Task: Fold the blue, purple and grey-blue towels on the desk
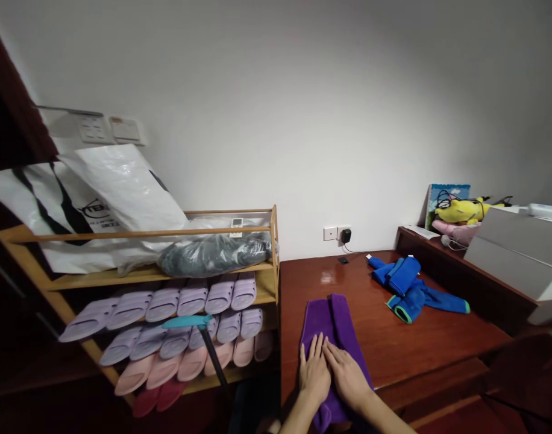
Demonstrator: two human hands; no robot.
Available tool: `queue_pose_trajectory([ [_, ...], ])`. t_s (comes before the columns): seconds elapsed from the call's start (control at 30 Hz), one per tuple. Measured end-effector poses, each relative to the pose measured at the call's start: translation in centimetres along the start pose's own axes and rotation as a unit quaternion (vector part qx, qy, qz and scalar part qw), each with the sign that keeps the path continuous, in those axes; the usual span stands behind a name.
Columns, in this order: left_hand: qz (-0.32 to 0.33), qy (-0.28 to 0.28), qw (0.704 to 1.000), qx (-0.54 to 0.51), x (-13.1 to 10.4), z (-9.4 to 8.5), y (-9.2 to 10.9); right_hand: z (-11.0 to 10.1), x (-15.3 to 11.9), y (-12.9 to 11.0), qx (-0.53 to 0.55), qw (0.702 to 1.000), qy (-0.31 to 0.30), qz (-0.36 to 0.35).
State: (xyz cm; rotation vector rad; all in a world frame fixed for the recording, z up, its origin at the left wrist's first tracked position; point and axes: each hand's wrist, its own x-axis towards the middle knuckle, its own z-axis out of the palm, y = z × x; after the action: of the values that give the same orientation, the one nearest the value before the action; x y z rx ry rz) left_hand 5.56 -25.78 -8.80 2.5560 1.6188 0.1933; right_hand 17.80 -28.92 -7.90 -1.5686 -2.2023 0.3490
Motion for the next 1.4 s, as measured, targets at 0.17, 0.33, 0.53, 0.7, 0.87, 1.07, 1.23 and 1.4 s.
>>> queue_pose_trajectory([
  [0.17,-0.006,0.007,0.999,-0.039,-0.9,-0.5,-1.9,-5.6,-3.6,5.4,-0.163,0.982,-0.057,0.075],
  [0.33,-0.023,-0.044,0.998,-0.030,-2.9,-2.8,-2.5,-11.2,-5.9,9.9,-0.224,0.954,-0.040,0.196],
  [0.53,-0.075,-0.044,0.995,0.049,-3.8,-3.9,-1.6,-7.1,-2.2,4.0,-0.150,0.980,0.044,0.120],
  [0.7,-0.014,0.004,1.000,0.013,-3.1,-2.3,-1.7,0.9,0.9,-2.0,0.025,0.997,0.046,0.049],
  [0.87,-0.015,-0.011,1.000,-0.017,-2.8,-2.4,-4.2,0.1,-0.3,3.3,-0.047,0.996,0.035,0.064],
  [1.07,-0.013,-0.013,1.000,-0.025,-2.3,-3.6,-5.5,-9.0,-5.3,16.2,-0.180,0.980,-0.059,0.066],
  [1.23,-0.032,-0.018,0.999,-0.032,-2.4,-3.5,-5.8,-13.3,-7.6,21.7,-0.290,0.933,-0.040,0.209],
  [1.4,-0.048,-0.030,0.998,-0.026,-2.8,-3.5,-5.8,-10.9,-5.2,21.0,-0.261,0.932,0.035,0.249],
])
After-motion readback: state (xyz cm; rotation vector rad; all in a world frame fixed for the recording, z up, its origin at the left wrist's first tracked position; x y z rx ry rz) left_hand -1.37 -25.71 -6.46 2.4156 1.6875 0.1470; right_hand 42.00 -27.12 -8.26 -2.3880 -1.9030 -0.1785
